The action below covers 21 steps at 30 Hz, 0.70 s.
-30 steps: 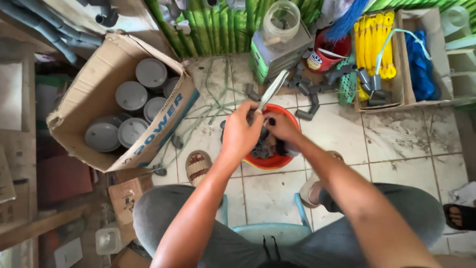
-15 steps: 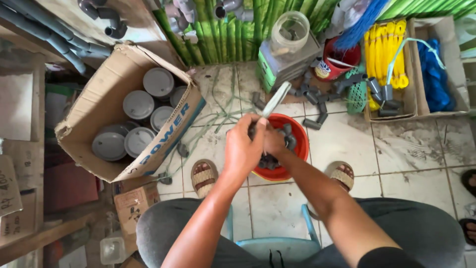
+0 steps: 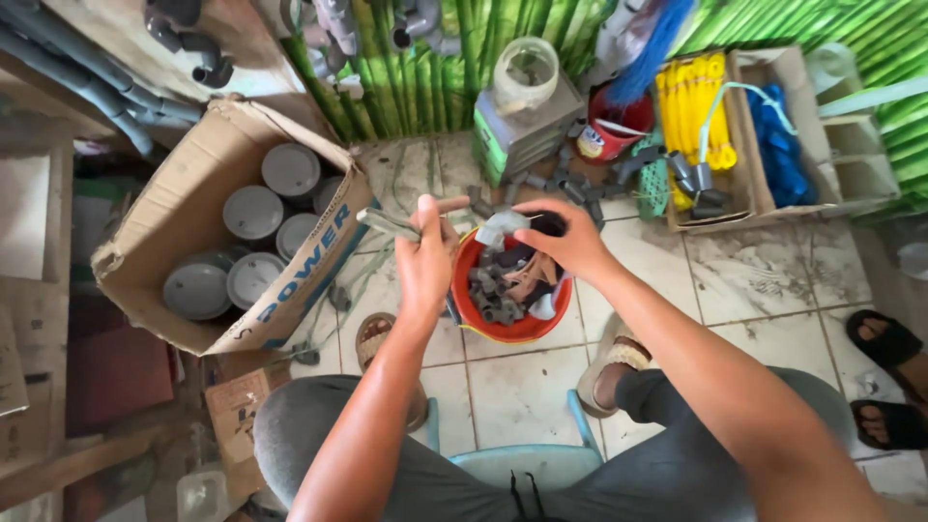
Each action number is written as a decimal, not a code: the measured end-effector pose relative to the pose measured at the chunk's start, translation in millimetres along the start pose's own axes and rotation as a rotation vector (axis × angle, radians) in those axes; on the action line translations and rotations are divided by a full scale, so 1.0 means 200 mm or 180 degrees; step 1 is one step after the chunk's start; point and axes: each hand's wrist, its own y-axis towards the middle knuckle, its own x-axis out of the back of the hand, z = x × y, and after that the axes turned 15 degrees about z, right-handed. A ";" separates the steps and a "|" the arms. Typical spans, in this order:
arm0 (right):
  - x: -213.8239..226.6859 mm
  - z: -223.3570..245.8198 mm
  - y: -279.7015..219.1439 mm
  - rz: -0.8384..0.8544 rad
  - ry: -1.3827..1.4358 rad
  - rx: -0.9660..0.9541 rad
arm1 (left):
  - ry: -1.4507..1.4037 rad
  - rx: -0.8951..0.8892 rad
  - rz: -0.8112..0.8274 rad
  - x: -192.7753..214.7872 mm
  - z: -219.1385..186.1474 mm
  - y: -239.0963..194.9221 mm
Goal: Sorting through a bucket of PVC pipe fittings and connectors to find or organize specific parts.
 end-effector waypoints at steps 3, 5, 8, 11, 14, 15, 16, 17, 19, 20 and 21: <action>0.07 0.28 -0.14 -0.0356 -0.0079 0.0073 | 0.0848 0.0570 0.0444 0.03 0.09 -0.01; 0.08 0.37 -0.23 -0.0435 -0.0054 0.0108 | 0.0959 0.0632 0.0665 -0.02 0.16 -0.05; 0.08 0.40 -0.31 -0.0555 -0.0113 0.0125 | 0.0921 0.0549 0.0889 -0.09 0.18 -0.09; 0.08 0.36 -0.31 -0.0655 -0.0025 0.0021 | 0.0978 0.0402 0.0720 -0.08 0.21 -0.06; 0.09 0.41 -0.34 -0.0875 0.0616 -0.0069 | 0.1679 0.0504 0.0533 -0.02 0.24 -0.02; 0.09 0.45 -0.36 -0.1016 0.1110 -0.0056 | 0.2198 0.0605 0.0493 0.01 0.25 0.00; 0.13 0.41 -0.34 -0.1008 0.1107 -0.0062 | 0.2192 0.0611 0.0486 -0.02 0.23 -0.01; 0.16 0.38 -0.33 -0.1039 0.0992 0.0027 | 0.2343 0.0660 0.0567 -0.04 0.21 -0.02; 0.15 0.40 -0.32 -0.1068 0.0878 0.0111 | 0.2493 0.0714 0.0649 -0.07 0.19 -0.05; 0.11 0.46 -0.32 -0.1101 0.0617 0.0097 | 0.2391 0.0638 0.0789 -0.09 0.18 -0.07; 0.08 0.52 -0.32 -0.1140 0.0357 0.0084 | 0.2290 0.0559 0.0935 -0.10 0.18 -0.08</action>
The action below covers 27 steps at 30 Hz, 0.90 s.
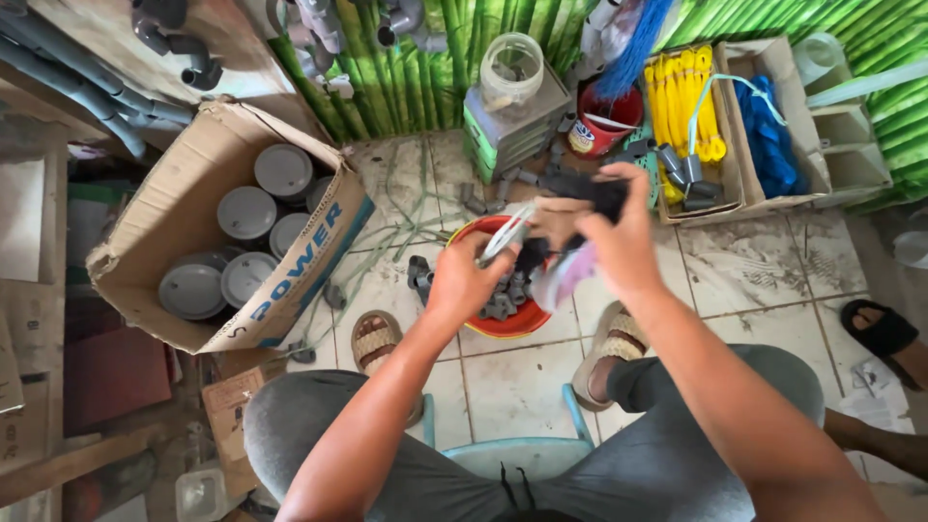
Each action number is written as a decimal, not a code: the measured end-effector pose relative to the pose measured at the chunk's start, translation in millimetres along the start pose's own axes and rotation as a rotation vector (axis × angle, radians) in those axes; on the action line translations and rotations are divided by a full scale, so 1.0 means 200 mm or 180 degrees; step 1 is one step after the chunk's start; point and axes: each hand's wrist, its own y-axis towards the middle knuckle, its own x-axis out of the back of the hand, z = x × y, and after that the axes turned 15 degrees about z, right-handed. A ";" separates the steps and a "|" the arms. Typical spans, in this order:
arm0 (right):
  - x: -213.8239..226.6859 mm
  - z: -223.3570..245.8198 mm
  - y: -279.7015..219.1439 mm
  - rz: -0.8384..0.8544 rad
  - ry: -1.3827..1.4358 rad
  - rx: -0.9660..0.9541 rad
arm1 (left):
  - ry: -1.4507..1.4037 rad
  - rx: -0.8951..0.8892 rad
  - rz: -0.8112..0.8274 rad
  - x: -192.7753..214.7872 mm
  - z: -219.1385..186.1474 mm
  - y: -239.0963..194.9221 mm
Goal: Sorting through a bucket of PVC pipe fittings and connectors to find or organize specific parts.
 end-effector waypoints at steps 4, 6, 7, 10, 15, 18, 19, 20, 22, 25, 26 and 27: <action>-0.01 -0.20 0.06 0.1072 -0.0408 0.0860 | -0.0180 -0.0238 0.0099 -0.06 0.20 0.11; -0.05 -0.17 0.04 0.1556 -0.0960 0.1505 | -0.0466 -0.0441 0.0279 -0.07 0.31 0.13; -0.07 -0.21 0.05 0.1558 -0.0954 0.1506 | -0.0462 -0.0436 0.0276 -0.06 0.28 0.11; -0.09 -0.30 0.06 0.1249 -0.1331 0.1941 | -0.0701 -0.0360 0.0515 -0.04 0.25 0.09; -0.04 -0.40 0.10 0.0696 -0.1062 0.0982 | -0.0637 -0.0724 0.0305 -0.01 0.03 0.02; -0.11 -0.03 0.07 0.0532 -0.0227 -0.1068 | -0.0620 -0.0995 0.0318 -0.02 0.07 0.01; -0.06 -0.15 0.11 0.0533 -0.0218 -0.1066 | -0.0611 -0.0992 0.0317 0.02 0.03 -0.01; -0.01 -0.27 0.13 0.0728 -0.0389 -0.1317 | -0.0621 -0.0941 0.0226 0.04 -0.02 -0.03; 0.08 -0.41 0.16 0.0920 -0.0561 -0.1563 | -0.0630 -0.0897 0.0136 0.05 0.02 -0.01; 0.06 -0.27 0.16 0.0302 0.0329 -0.1461 | -0.0726 -0.0811 0.0101 0.04 0.14 0.05; 0.00 -0.11 0.10 0.0229 0.0675 -0.1410 | -0.0741 -0.0852 0.0174 0.01 0.07 0.03; -0.05 0.05 0.04 0.0155 0.1019 -0.1356 | -0.0757 -0.0894 0.0247 -0.01 0.00 0.01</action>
